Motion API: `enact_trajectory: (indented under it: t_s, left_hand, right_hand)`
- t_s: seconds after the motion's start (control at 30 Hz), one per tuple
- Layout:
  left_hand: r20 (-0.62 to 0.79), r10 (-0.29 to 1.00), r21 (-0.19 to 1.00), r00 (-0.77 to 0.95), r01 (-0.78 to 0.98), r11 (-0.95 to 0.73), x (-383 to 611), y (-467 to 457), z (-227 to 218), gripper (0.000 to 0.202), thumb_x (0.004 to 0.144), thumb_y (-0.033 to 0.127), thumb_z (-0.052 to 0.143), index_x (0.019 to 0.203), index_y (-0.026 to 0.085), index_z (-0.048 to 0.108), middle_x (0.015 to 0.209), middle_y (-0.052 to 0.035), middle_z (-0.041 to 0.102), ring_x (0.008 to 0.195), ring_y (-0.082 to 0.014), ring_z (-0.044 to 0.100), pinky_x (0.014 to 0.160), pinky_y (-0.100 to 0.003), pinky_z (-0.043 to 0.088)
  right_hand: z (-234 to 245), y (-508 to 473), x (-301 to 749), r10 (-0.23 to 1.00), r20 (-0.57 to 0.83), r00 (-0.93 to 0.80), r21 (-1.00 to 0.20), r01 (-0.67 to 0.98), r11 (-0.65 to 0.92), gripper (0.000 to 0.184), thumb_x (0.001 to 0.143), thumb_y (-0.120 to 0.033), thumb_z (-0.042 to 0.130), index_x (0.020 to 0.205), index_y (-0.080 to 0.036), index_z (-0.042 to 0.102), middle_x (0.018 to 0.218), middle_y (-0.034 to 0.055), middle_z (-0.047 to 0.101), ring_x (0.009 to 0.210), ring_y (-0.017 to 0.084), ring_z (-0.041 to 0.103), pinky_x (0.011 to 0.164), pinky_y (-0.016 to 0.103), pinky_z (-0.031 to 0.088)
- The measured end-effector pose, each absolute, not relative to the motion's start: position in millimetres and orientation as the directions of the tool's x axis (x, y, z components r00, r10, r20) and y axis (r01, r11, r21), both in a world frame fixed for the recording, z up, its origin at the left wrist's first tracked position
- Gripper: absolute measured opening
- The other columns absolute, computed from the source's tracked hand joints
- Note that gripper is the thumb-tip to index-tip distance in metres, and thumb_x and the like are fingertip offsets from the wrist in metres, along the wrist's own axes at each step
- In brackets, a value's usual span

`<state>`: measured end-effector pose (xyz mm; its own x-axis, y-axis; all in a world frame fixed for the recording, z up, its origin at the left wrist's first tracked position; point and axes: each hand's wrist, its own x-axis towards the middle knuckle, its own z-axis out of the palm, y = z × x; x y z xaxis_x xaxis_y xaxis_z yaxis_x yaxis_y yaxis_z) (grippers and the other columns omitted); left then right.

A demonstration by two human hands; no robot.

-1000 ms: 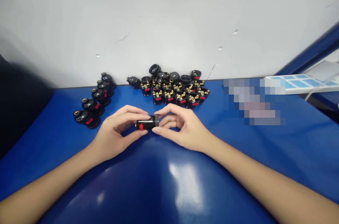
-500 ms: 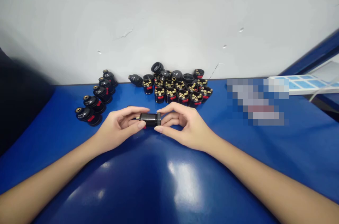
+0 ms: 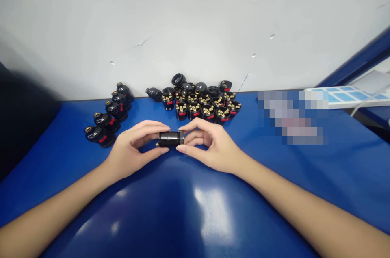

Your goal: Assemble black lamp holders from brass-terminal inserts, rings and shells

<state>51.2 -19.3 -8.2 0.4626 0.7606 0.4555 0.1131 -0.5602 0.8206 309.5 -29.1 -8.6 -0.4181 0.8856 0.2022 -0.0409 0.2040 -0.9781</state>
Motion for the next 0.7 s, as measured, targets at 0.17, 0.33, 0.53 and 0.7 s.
enact_trajectory:
  t_s: [0.17, 0.33, 0.53, 0.7]
  left_hand:
    - [0.419, 0.772, 0.825, 0.478, 0.154, -0.543, 50.4, -19.1, -4.8, 0.041, 0.09, 0.019, 0.086, 0.13, 0.023, 0.077, 0.123, -0.0078, 0.076, 0.108, -0.0168, 0.077, 0.098, -0.028, 0.067]
    - [0.358, 0.831, 0.889, 0.426, 0.118, -0.443, 54.6, -22.7, -3.2, 0.021, 0.103, 0.026, 0.072, 0.12, 0.021, 0.082, 0.117, -0.0086, 0.076, 0.085, -0.0122, 0.078, 0.078, -0.023, 0.069]
    - [0.39, 0.831, 0.894, 0.398, 0.054, -0.445, 55.4, -24.8, -6.8, 0.035, 0.093, 0.019, 0.083, 0.127, 0.024, 0.077, 0.134, -0.0091, 0.066, 0.115, -0.0181, 0.075, 0.102, -0.029, 0.066]
    - [0.333, 0.849, 0.915, 0.41, 0.076, -0.396, 56.0, -25.5, -6.9, 0.066, 0.087, 0.021, 0.089, 0.146, 0.025, 0.059, 0.133, -0.0101, 0.071, 0.119, -0.0211, 0.075, 0.106, -0.034, 0.065]
  right_hand:
    - [-8.1, -29.7, 308.4, 0.889, 0.218, -0.404, -0.974, -0.033, 0.224, 0.035, 0.089, -0.029, 0.091, 0.116, -0.021, 0.07, 0.104, 0.007, 0.082, 0.093, 0.023, 0.084, 0.09, 0.039, 0.07]
    - [-7.9, -30.0, 306.9, 0.877, 0.23, -0.422, -0.97, -0.026, 0.242, 0.035, 0.088, -0.027, 0.091, 0.116, -0.021, 0.07, 0.104, 0.0071, 0.082, 0.094, 0.022, 0.084, 0.091, 0.038, 0.071]
    - [-9.9, -27.1, 307.6, 0.871, 0.273, -0.409, -0.958, -0.031, 0.285, 0.036, 0.087, -0.024, 0.091, 0.117, -0.02, 0.071, 0.104, 0.0062, 0.081, 0.093, 0.019, 0.083, 0.09, 0.034, 0.071]
    - [-10.1, -27.6, 307.3, 0.868, 0.278, -0.41, -0.956, -0.036, 0.29, 0.035, 0.088, -0.022, 0.09, 0.118, -0.021, 0.071, 0.104, 0.0062, 0.082, 0.093, 0.02, 0.084, 0.09, 0.033, 0.071]
